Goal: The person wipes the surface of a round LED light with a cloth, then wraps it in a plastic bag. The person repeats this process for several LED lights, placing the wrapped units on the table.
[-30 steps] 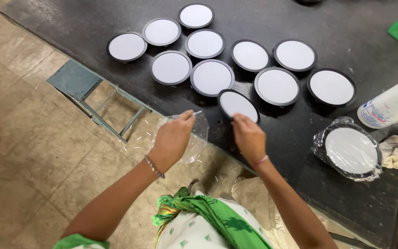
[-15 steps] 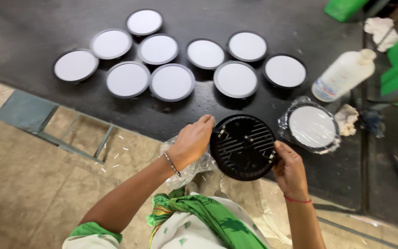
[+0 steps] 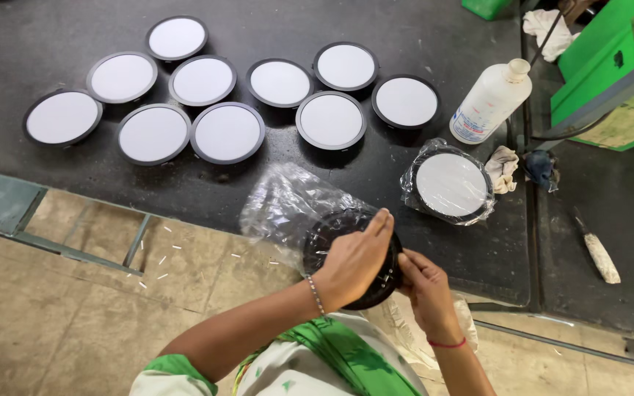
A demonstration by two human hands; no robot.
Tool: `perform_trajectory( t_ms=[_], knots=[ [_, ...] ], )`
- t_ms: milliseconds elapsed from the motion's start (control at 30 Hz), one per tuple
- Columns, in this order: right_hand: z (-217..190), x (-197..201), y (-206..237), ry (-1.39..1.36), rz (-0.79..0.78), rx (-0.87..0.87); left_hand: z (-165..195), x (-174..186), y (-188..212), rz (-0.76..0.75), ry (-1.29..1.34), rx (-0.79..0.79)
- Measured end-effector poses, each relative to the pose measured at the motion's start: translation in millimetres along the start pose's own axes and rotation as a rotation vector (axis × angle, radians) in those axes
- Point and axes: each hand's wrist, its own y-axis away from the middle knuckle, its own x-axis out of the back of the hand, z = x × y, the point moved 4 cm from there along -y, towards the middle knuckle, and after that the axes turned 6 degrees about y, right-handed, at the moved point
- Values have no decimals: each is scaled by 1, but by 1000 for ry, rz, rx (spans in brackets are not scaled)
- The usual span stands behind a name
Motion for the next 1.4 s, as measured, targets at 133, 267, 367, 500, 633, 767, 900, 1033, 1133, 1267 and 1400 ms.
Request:
perform_trajectory(
  t_ms=[133,267,367,500,633,767,900,1033,1133,1267,1400],
  knots=[
    [13,16,-3,-204,-65,99,17,-22,0,-17,-18,-31],
    [39,40,-6,2,-2,153,31,-39,-12,-27,45,-46],
    [57,42,-18,-21,-90,270,47,-50,-14,-94,81,-61],
    [74,38,-42,-341,-92,150,62,-47,6,-43,185,-163],
    [70,18,-60,-326,-87,154,44,-39,17,-245,261,-149],
    [41,0,-77,111,-101,352,-3,-22,28,-370,491,-60],
    [20,-20,-91,239,-32,317,-73,5,37,83,36,-251],
    [4,-55,-85,-2,-125,208,-117,-7,28,156,-25,-325],
    [-32,-57,-69,417,-14,120,-131,-3,21,185,127,-370],
    [-102,-33,-33,704,434,264,-148,29,14,316,282,-331],
    [-129,-38,-27,743,516,575,-188,44,2,266,953,135]
  ],
)
